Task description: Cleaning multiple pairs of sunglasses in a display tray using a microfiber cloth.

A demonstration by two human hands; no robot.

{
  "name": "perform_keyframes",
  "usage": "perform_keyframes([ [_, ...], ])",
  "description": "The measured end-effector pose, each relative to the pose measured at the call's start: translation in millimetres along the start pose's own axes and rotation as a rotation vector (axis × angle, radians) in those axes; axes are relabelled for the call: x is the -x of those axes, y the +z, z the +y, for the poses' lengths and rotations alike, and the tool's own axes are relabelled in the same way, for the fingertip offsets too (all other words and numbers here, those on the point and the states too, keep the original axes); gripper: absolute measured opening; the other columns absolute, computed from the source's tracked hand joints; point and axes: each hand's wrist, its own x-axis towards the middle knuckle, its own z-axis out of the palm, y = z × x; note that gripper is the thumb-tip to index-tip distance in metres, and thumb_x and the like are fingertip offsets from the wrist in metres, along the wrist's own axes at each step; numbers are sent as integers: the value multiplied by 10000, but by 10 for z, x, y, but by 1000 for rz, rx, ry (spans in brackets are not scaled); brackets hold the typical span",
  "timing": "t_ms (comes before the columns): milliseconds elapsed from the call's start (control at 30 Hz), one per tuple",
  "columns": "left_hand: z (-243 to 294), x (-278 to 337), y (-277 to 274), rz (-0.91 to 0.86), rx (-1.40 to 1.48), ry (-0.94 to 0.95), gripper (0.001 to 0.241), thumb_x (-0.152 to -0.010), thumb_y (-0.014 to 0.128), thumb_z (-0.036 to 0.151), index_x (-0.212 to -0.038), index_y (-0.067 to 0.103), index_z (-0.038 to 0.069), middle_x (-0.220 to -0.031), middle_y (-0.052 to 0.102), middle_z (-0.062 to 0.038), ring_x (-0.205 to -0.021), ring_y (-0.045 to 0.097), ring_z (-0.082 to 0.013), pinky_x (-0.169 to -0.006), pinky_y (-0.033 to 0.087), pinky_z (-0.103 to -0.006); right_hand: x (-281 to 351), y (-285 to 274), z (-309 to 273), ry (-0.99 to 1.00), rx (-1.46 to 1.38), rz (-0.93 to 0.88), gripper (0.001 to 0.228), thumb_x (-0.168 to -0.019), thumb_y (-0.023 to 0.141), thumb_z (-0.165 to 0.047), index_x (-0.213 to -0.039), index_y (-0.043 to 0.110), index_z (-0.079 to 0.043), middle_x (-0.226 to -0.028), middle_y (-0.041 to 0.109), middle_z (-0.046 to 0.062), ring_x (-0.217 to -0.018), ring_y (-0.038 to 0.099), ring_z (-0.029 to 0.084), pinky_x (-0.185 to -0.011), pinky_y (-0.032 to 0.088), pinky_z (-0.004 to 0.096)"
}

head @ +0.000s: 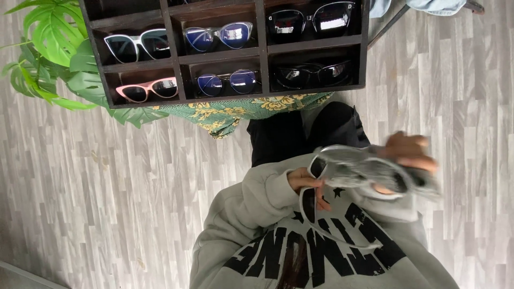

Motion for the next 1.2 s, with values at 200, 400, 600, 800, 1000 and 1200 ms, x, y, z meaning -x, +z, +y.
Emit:
perform_keyframes([
  [200,248,221,-56,80,-101,238,226,-970,527,85,-786,557,-41,-729,633,-196,-889,666,-407,-787,605,-416,-127,402,371,340,-1528,724,247,-1047,434,135,-1117,401,-99,-1084,381,92,-1065,373,232,-992,420,390],
  [400,91,81,-766,-497,34,442,130,-996,281,-39,-1026,392,-98,-891,521,-374,-1089,436,-632,-868,441,-685,-243,1053,-139,-232,-1585,390,634,-867,620,-393,-1211,520,130,-1203,520,342,-1158,491,508,-994,374,552],
  [600,103,31,-1010,-610,12,525,240,-998,368,116,-1099,395,-100,-1052,562,-368,-1087,540,-520,-938,430,-648,-99,945,-814,-546,-1751,449,525,-945,417,-386,-1033,695,51,-1111,661,243,-893,695,300,-719,555,383],
  [800,392,157,-767,-229,-490,915,163,-933,477,37,-973,523,-114,-1073,592,-373,-1005,622,-456,-794,544,-547,-140,861,-812,-545,-1701,402,436,-949,402,-218,-1160,638,82,-1205,611,264,-949,664,318,-748,524,388],
  [1000,664,566,-78,112,-489,1078,143,-913,459,-131,-1033,428,-202,-1172,431,-507,-1045,522,-548,-860,490,-587,-28,1020,-307,-195,-1797,85,460,-687,546,91,-1142,585,148,-991,654,241,-922,657,366,-881,480,459],
  [1200,650,472,123,514,-831,1266,186,-756,648,-211,-890,520,-189,-965,625,-384,-807,691,-358,-655,612,-405,-31,848,-543,-271,-1885,19,676,-679,417,172,-1355,419,149,-1159,623,264,-1065,620,342,-941,440,426],
])
